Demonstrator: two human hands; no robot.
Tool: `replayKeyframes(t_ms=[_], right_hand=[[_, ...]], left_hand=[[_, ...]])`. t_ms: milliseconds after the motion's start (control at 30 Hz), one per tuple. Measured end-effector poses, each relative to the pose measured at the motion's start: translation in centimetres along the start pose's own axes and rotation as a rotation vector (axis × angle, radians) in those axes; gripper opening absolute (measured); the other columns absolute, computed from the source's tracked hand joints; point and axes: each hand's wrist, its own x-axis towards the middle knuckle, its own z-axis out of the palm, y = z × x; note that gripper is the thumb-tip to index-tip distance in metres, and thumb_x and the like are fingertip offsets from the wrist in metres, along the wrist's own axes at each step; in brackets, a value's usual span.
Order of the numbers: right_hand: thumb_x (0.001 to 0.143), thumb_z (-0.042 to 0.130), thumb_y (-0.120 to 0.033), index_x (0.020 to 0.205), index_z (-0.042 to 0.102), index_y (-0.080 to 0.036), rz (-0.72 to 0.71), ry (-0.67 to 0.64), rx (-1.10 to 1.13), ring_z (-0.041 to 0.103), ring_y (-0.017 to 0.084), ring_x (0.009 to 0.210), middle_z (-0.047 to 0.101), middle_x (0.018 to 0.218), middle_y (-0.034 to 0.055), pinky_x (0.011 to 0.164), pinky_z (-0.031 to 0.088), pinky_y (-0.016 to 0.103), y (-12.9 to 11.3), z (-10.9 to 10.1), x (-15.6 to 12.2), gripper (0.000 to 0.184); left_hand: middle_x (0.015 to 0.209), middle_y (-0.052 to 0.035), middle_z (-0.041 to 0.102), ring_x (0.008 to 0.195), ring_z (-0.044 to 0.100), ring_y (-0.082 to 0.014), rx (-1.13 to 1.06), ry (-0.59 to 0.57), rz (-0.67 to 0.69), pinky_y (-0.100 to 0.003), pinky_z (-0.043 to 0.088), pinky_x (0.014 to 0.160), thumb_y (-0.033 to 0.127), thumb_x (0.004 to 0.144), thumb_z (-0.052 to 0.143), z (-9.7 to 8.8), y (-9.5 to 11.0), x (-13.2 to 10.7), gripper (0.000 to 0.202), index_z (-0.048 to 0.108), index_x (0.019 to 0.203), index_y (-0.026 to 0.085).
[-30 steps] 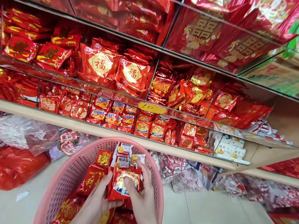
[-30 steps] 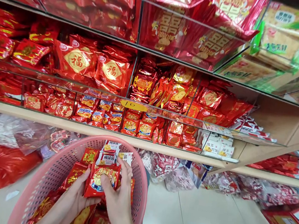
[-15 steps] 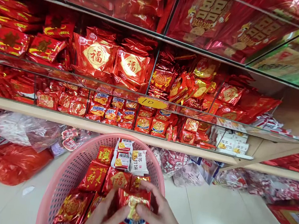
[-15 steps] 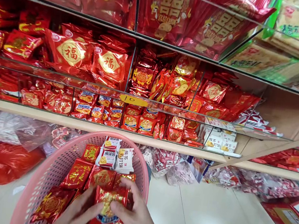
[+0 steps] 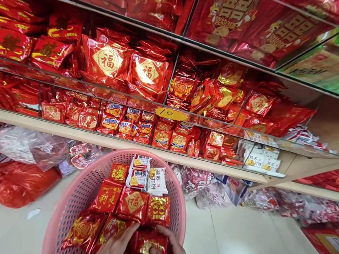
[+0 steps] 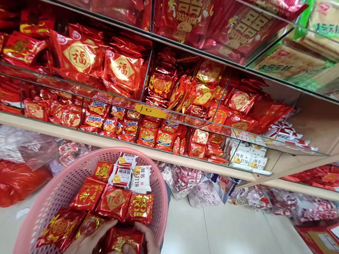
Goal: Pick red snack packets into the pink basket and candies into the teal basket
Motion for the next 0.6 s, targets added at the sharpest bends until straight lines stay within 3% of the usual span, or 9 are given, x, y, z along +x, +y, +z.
replayKeyframes(t_ms=[200,367,533,600], right_hand=[[0.070,0.068,-0.049,0.115,0.057,-0.022,-0.082,0.144,-0.096,0.061,0.025,0.106,0.066,0.115,0.0093,0.094,0.047,0.037,2.2,0.5,0.0,0.053],[0.071,0.066,-0.051,0.119,0.055,-0.021,-0.128,0.258,-0.158,0.059,0.026,0.111,0.064,0.119,0.0108,0.096,0.046,0.036,3.7,0.8,-0.1,0.057],[0.073,0.064,-0.053,0.128,0.047,-0.019,-0.107,0.317,-0.112,0.050,0.024,0.123,0.057,0.130,0.0112,0.103,0.041,0.032,4.6,1.5,-0.2,0.067],[0.073,0.062,-0.057,0.135,0.040,-0.018,-0.059,0.301,-0.059,0.049,0.024,0.124,0.054,0.134,0.0112,0.102,0.042,0.031,4.9,1.9,-0.3,0.076]], left_hand=[[0.114,-0.0045,0.068,0.099,0.066,-0.0182,0.051,-0.001,-0.021,-0.026,0.051,0.087,0.038,0.077,0.057,-2.1,2.6,0.3,0.050,0.054,0.126,0.025],[0.119,-0.0108,0.065,0.108,0.062,-0.0219,0.121,-0.077,-0.120,-0.032,0.049,0.093,0.034,0.077,0.057,-3.2,4.5,0.8,0.055,0.052,0.127,0.014],[0.129,-0.0082,0.058,0.117,0.056,-0.0192,0.191,-0.091,-0.087,-0.029,0.048,0.095,0.035,0.080,0.053,-3.2,4.3,1.0,0.053,0.049,0.130,0.016],[0.128,-0.0057,0.059,0.113,0.058,-0.0154,0.241,-0.017,-0.011,-0.024,0.049,0.092,0.038,0.084,0.049,-3.5,3.7,0.9,0.047,0.052,0.127,0.018]])
